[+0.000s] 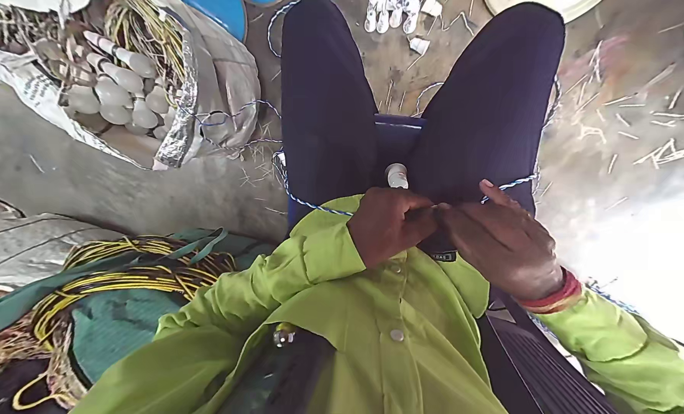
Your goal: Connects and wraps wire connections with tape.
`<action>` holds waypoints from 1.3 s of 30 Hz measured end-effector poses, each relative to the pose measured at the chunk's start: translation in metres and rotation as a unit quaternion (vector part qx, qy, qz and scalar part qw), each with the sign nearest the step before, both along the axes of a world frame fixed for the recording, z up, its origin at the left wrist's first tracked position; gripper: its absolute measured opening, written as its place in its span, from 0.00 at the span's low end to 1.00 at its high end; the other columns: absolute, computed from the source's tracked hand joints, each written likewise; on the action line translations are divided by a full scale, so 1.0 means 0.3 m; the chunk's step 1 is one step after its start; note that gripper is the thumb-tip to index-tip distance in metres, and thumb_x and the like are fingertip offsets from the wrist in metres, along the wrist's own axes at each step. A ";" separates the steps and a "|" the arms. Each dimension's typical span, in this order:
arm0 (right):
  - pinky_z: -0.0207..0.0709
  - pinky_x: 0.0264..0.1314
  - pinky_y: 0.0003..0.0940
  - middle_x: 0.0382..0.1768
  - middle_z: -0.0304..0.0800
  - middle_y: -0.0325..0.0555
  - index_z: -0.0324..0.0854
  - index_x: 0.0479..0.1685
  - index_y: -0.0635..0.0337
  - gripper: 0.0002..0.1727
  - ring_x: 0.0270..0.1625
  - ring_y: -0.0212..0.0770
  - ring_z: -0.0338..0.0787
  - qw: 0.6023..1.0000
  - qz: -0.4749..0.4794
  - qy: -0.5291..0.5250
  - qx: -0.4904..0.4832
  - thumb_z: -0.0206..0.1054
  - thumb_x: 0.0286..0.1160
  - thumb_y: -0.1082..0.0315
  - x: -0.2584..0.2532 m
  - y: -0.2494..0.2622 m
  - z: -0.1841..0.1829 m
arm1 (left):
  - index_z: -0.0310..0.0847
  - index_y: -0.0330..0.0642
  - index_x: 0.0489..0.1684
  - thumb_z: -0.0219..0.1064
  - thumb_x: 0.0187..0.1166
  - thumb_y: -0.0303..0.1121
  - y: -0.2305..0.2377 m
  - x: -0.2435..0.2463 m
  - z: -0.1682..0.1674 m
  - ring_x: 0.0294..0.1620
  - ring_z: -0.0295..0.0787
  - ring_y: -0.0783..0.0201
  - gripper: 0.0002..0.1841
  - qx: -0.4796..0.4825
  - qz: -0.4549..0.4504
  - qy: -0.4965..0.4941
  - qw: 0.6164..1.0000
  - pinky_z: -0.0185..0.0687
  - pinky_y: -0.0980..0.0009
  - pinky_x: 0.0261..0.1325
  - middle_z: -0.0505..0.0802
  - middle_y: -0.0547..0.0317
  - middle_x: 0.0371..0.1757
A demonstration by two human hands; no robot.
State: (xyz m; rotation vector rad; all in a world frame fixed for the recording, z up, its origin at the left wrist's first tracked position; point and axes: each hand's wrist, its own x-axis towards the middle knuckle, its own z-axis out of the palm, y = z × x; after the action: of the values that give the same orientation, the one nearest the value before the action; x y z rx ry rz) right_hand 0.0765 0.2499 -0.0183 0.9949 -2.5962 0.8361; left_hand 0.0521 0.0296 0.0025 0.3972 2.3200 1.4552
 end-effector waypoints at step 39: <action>0.85 0.52 0.28 0.47 0.94 0.48 0.91 0.58 0.61 0.15 0.48 0.32 0.92 0.951 -0.102 -0.271 -0.112 0.66 0.84 0.61 -0.161 -0.004 0.044 | 0.89 0.31 0.51 0.62 0.85 0.29 -0.169 -0.103 -0.044 0.29 0.84 0.80 0.12 0.148 0.011 -0.143 0.979 0.81 0.81 0.34 0.94 0.62 0.35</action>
State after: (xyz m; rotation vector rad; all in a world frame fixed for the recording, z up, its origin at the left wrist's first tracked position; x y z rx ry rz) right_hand 0.0281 0.2488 -0.0050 0.4648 -2.8735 1.4751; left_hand 0.0213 -0.0211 -0.0107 0.2219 1.8960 1.7487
